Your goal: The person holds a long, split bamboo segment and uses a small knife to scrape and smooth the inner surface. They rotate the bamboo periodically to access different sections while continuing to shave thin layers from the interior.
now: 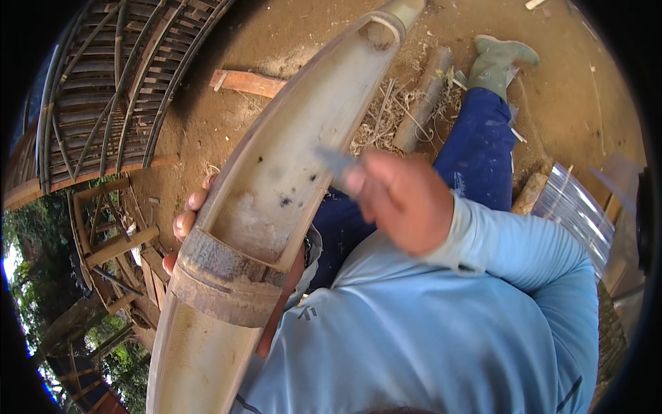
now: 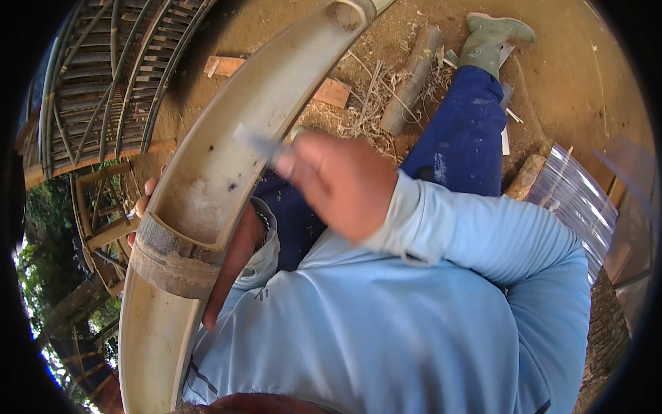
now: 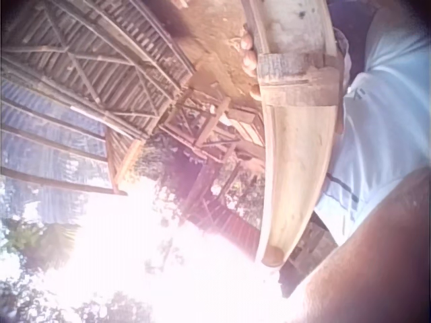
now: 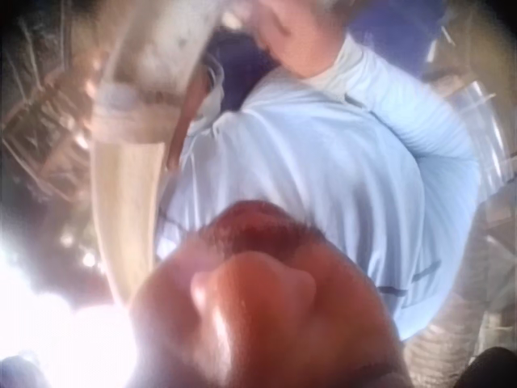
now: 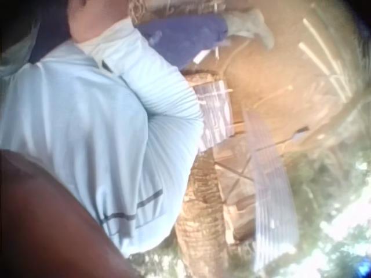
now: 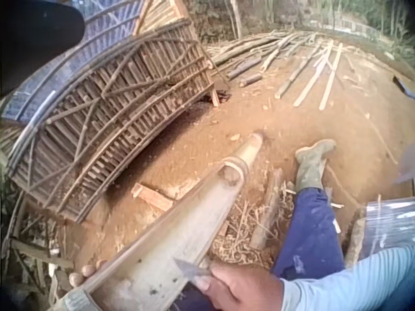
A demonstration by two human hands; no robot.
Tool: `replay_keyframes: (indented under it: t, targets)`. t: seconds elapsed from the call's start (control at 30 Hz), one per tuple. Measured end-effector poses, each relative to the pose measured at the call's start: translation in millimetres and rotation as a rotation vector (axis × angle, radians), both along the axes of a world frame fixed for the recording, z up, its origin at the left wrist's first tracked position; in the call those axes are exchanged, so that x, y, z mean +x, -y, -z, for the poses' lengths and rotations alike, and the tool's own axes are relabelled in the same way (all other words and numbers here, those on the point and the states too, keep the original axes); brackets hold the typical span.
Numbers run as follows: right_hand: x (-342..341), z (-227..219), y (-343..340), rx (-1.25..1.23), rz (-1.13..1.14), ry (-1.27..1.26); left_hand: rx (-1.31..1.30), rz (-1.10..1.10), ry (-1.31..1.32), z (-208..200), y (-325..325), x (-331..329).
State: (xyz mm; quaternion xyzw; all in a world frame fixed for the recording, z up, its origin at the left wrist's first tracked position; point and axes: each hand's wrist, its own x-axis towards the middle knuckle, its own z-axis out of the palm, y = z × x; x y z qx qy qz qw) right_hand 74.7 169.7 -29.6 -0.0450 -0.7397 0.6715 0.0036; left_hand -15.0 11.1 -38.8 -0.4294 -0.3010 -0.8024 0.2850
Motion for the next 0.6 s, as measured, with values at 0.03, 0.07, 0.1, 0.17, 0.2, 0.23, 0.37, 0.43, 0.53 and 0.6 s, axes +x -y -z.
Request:
replay_keyframes:
  t: [0.03, 0.07, 0.1, 0.17, 0.2, 0.23, 0.37, 0.43, 0.53, 0.6]
  targets:
    - [-9.8, 4.6, -10.3, -0.046, 0.061, 0.134, 0.022, 0.039, 0.003, 4.9, -5.6, -3.5]
    - [-16.0, 15.3, -17.2, -0.032, 0.111, 0.121, 0.05, 0.104, -0.004, 7.6, -15.7, -5.3]
    - [-11.1, 13.0, -15.7, 0.001, 0.061, 0.053, 0.1, 0.179, -0.015, 5.9, -27.3, -6.3]
    - [8.9, -1.7, 2.4, 0.036, -0.098, -0.105, 0.063, 0.158, -0.037, -6.1, -20.8, -2.5]
    - [6.1, -3.0, 1.8, -0.007, -0.072, -0.034, 0.053, 0.14, -0.023, -6.3, -15.9, -4.0]
    - [-1.9, -3.2, -1.7, -0.049, -0.047, 0.036, 0.032, 0.113, -0.005, -6.8, -8.7, -0.8]
    - [2.1, 5.3, -3.0, 0.047, -0.091, -0.16, 0.001, 0.108, 0.035, -8.9, -5.0, -3.2]
    - [4.5, 3.2, -6.9, 0.169, -0.175, -0.226, 0.009, 0.131, 0.057, -4.1, -7.1, -5.7]
    - [-23.7, 11.5, -25.6, -0.204, 0.12, 0.284, 0.0, 0.169, 0.1, -2.2, -5.0, -7.6]
    - [-28.9, 21.5, -35.5, -0.012, 0.128, 0.172, 0.002, 0.196, 0.129, -3.0, -7.3, -8.4]
